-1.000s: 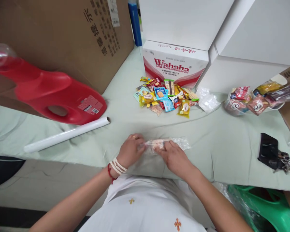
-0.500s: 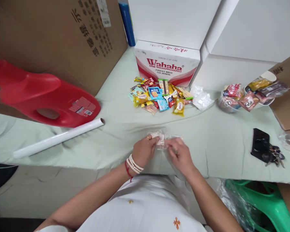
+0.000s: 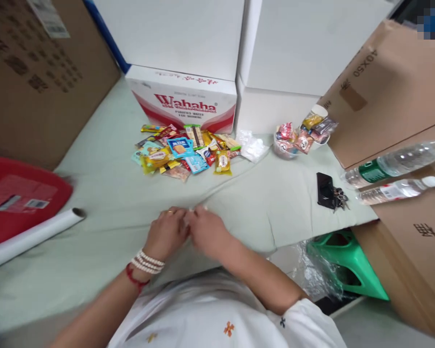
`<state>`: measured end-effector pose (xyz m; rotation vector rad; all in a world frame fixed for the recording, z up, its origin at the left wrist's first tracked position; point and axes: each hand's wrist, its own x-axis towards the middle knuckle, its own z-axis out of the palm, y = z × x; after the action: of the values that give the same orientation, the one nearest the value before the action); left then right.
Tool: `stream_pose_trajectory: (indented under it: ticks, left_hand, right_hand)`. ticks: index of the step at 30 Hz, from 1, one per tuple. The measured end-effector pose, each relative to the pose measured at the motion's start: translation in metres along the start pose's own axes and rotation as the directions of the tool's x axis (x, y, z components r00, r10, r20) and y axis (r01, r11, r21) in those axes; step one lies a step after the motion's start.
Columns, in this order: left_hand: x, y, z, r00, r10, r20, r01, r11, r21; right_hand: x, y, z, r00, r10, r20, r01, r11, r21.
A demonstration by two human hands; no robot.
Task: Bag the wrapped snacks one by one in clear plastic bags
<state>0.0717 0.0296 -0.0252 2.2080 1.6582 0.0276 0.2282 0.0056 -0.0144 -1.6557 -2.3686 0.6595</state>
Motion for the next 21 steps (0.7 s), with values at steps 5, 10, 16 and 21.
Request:
stream_pose_trajectory:
  ticks: [5, 10, 16, 21]
  left_hand:
    - [0.013, -0.015, -0.006, 0.992, -0.097, 0.084, 0.113, 0.970, -0.214]
    - [0.009, -0.011, -0.009, 0.955, -0.014, 0.295, 0.241, 0.613, -0.752]
    - [-0.028, -0.040, -0.029, 0.959, -0.040, 0.281, 0.278, 0.345, -0.896]
    - [-0.068, -0.102, 0.009, 0.961, -0.277, -0.010, 0.198, 0.712, -0.674]
  right_hand:
    - [-0.015, -0.001, 0.019, 0.976, -0.211, -0.043, 0.210, 0.977, -0.030]
    - [-0.024, 0.017, 0.033, 0.965, -0.171, -0.198, 0.175, 0.985, 0.005]
    - [-0.029, 0.087, -0.021, 0.878, 0.300, -0.373, -0.071, 0.853, 0.518]
    - [-0.016, 0.212, -0.154, 0.554, 0.510, -0.658, -0.235, 0.854, 0.464]
